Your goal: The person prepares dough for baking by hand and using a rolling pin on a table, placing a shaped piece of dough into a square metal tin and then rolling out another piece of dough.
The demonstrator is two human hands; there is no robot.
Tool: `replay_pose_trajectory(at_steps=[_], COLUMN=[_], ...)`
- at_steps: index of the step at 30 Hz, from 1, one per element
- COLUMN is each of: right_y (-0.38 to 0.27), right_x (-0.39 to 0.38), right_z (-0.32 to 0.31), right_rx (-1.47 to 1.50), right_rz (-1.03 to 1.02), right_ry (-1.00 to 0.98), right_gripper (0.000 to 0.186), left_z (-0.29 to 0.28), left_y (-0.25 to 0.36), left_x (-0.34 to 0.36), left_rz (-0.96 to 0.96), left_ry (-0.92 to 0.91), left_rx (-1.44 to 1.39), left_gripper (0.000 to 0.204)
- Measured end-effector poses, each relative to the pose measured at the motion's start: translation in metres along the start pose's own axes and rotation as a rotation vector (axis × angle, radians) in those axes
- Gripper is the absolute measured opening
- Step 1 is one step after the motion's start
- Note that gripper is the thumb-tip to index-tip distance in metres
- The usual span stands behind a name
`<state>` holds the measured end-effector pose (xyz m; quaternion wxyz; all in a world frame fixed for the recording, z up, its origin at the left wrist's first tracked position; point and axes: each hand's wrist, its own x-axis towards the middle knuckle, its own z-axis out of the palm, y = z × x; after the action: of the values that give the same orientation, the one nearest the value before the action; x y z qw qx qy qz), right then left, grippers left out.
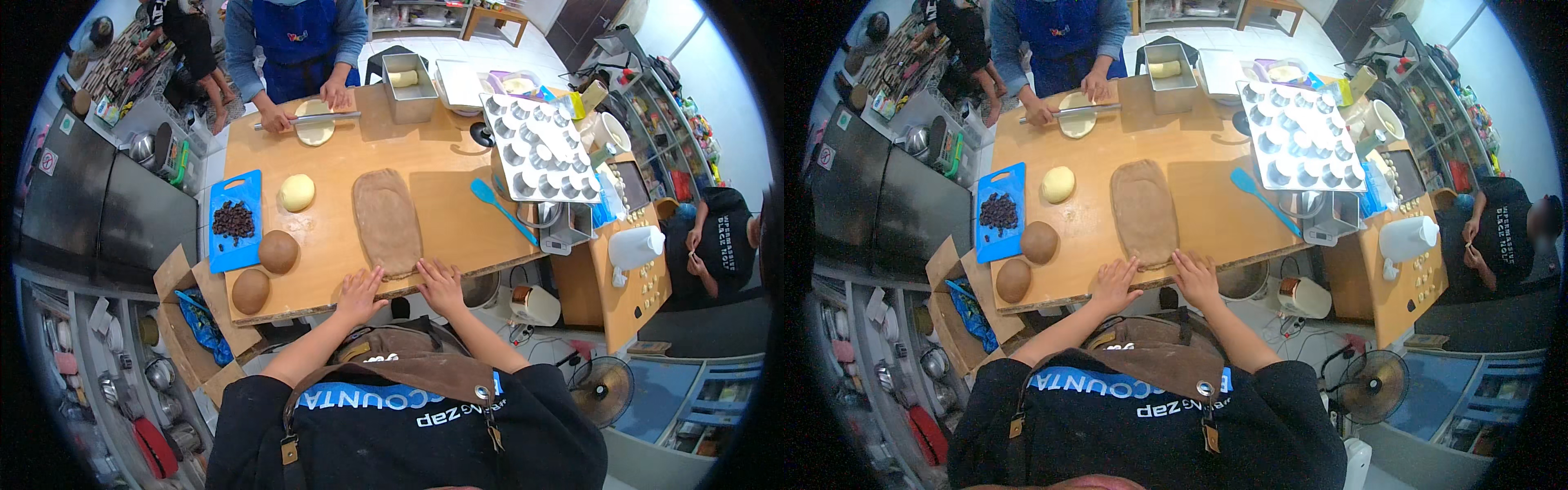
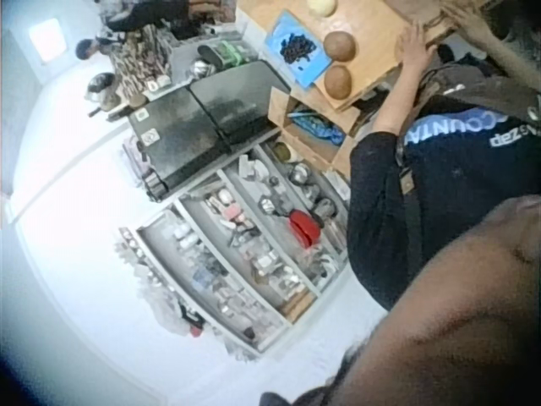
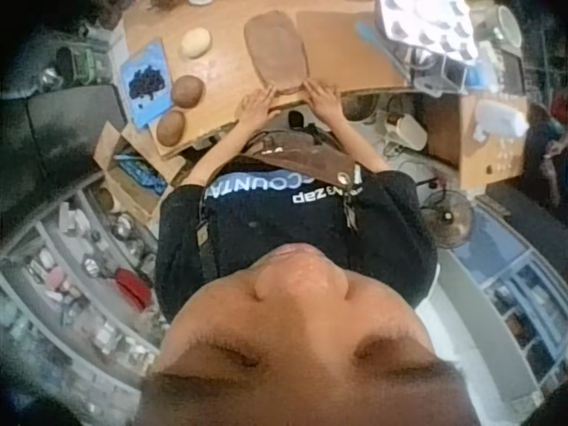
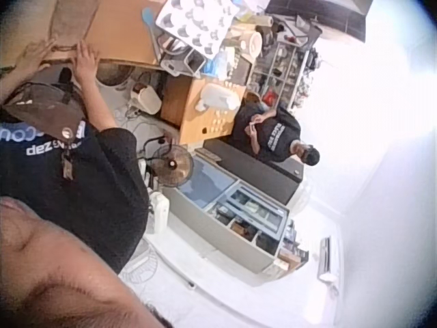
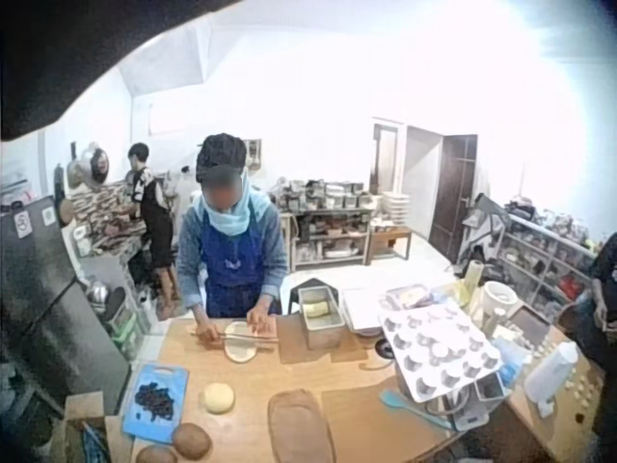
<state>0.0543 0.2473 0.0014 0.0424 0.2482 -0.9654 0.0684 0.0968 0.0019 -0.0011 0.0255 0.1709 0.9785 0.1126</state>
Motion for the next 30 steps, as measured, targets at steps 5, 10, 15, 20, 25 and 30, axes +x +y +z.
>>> replay_pose_trajectory(at_steps=[5, 10, 15, 20, 25, 30], right_y=[0.0, -0.003, -0.021, -0.02, -0.035, -0.038], right_x=[-0.009, -0.012, -0.004, -0.012, 0.001, 0.001], right_z=[-0.001, -0.008, -0.013, -0.017, -0.014, 0.007], right_rx=[-0.05, -0.051, 0.073, -0.029, 0.303, 0.185], right_rz=[0.0, 0.011, 0.07, -0.038, -0.041, -0.095], right_ry=[-0.053, -0.024, -0.087, -0.041, -0.053, -0.087], right_gripper=[0.056, 0.057, 0.059, 0.058, 0.057, 0.055], left_z=[0.002, -0.003, 0.0, -0.001, -0.004, -0.004], left_y=[0.0, 0.0, 0.0, -0.001, -0.001, 0.0], left_x=[-0.004, -0.001, -0.007, -0.006, -0.005, -0.006], left_rz=[-0.002, -0.043, -0.061, -0.011, -0.029, -0.016], left_ry=[-0.016, -0.21, -0.214, -0.215, -0.264, -0.251], left_rx=[0.074, 0.006, 0.022, 0.119, 0.08, 0.089], left_gripper=[0.079, 0.081, 0.082, 0.085, 0.086, 0.085])
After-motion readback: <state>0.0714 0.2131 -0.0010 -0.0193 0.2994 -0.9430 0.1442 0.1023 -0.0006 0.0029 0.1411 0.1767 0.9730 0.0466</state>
